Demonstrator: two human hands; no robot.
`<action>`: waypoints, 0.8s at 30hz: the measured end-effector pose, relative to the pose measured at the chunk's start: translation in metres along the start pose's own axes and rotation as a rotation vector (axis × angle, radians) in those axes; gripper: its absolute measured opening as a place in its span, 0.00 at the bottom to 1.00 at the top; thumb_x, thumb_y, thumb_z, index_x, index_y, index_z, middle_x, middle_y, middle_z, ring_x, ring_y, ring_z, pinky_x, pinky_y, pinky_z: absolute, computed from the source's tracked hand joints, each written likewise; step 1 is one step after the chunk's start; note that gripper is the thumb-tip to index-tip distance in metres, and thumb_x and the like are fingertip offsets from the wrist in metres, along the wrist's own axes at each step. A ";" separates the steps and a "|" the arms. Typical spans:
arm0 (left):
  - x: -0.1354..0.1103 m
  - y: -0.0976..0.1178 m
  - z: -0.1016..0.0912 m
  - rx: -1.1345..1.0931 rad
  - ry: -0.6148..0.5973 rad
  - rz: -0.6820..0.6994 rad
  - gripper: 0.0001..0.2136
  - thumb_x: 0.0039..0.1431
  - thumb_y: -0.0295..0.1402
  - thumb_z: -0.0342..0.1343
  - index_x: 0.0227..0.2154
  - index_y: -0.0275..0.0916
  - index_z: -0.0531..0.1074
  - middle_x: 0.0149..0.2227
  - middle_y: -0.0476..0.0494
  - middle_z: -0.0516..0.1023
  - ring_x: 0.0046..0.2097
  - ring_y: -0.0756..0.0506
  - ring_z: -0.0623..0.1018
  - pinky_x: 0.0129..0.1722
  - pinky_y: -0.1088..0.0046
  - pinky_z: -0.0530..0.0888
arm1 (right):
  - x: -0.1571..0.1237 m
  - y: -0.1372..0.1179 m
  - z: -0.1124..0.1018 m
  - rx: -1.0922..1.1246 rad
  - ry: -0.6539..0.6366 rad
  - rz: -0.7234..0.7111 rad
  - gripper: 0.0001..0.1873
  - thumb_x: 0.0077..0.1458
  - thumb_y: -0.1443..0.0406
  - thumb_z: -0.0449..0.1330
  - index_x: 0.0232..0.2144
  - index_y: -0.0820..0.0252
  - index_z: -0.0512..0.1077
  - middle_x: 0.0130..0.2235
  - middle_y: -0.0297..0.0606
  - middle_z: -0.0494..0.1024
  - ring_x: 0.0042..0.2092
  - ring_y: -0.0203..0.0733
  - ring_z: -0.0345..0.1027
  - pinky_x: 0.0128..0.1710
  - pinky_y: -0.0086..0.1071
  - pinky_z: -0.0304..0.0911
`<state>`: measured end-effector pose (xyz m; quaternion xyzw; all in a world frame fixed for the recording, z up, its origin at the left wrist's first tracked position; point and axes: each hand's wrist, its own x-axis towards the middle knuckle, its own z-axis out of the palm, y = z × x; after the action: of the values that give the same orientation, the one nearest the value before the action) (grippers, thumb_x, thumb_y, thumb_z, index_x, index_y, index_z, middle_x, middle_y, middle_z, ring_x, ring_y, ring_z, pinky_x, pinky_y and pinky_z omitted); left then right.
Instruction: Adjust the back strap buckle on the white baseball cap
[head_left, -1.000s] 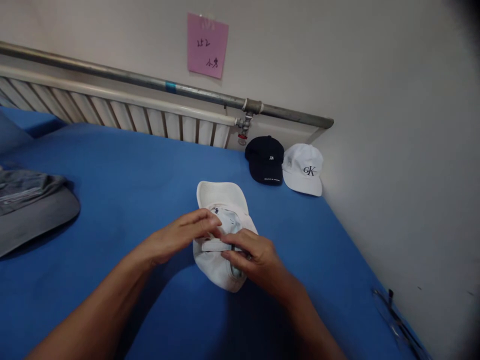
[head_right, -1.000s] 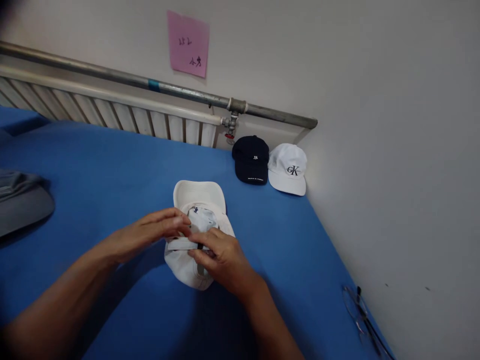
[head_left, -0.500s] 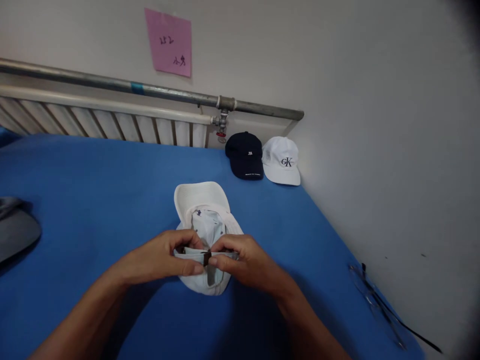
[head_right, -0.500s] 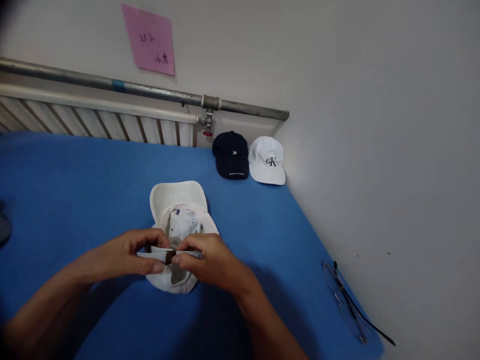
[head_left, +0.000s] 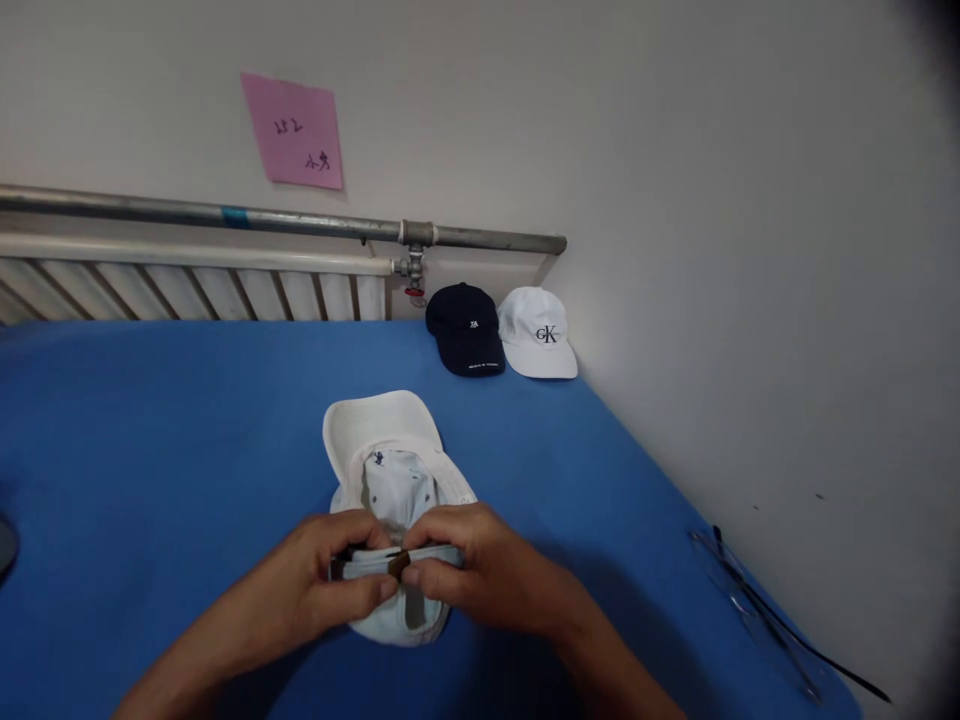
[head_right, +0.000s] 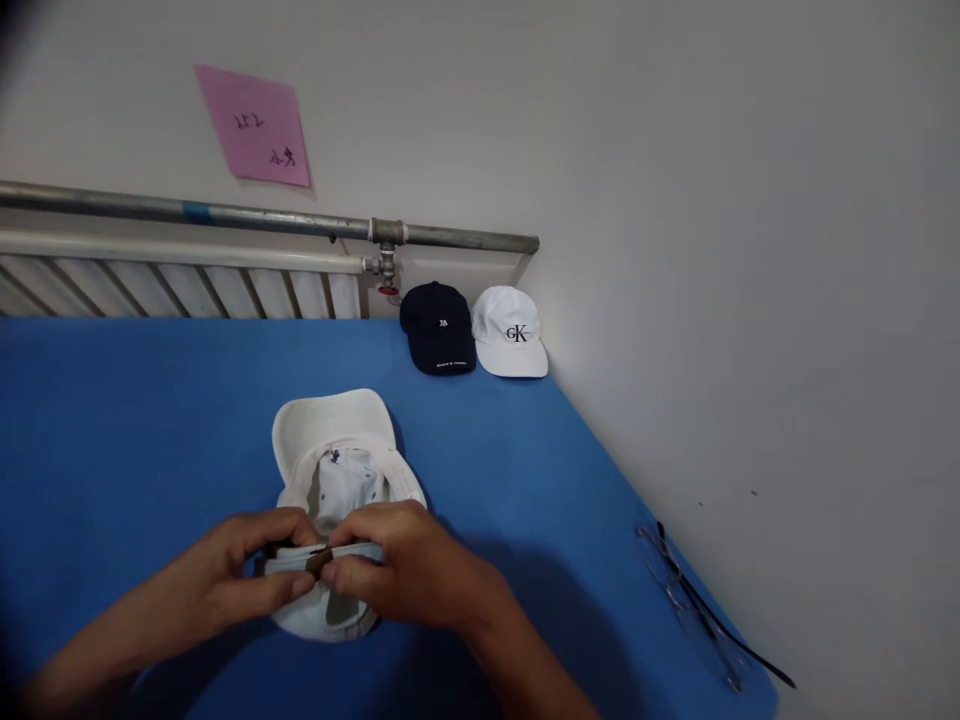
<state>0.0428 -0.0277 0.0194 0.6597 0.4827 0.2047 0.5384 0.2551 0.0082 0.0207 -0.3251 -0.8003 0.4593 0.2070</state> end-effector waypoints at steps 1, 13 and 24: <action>0.000 0.000 0.000 -0.007 0.003 0.005 0.09 0.57 0.39 0.56 0.31 0.37 0.71 0.27 0.51 0.69 0.30 0.51 0.66 0.29 0.76 0.64 | 0.000 0.000 0.000 -0.005 -0.017 -0.008 0.05 0.53 0.65 0.63 0.34 0.60 0.77 0.31 0.33 0.77 0.33 0.35 0.68 0.34 0.26 0.60; 0.001 0.001 -0.001 0.061 0.040 0.081 0.11 0.59 0.39 0.55 0.29 0.37 0.73 0.27 0.50 0.70 0.29 0.51 0.68 0.29 0.76 0.64 | 0.001 0.005 -0.002 0.107 -0.067 0.023 0.07 0.57 0.63 0.60 0.33 0.61 0.76 0.30 0.33 0.75 0.33 0.35 0.67 0.33 0.26 0.59; 0.001 -0.001 -0.001 0.052 0.036 0.113 0.12 0.61 0.40 0.53 0.27 0.38 0.70 0.28 0.49 0.72 0.30 0.50 0.69 0.31 0.75 0.65 | 0.002 0.000 0.004 0.008 -0.068 -0.061 0.06 0.57 0.67 0.56 0.28 0.61 0.67 0.28 0.31 0.68 0.30 0.33 0.61 0.31 0.27 0.54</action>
<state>0.0426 -0.0262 0.0184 0.6959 0.4592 0.2341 0.5001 0.2516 0.0073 0.0189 -0.2840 -0.8147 0.4665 0.1950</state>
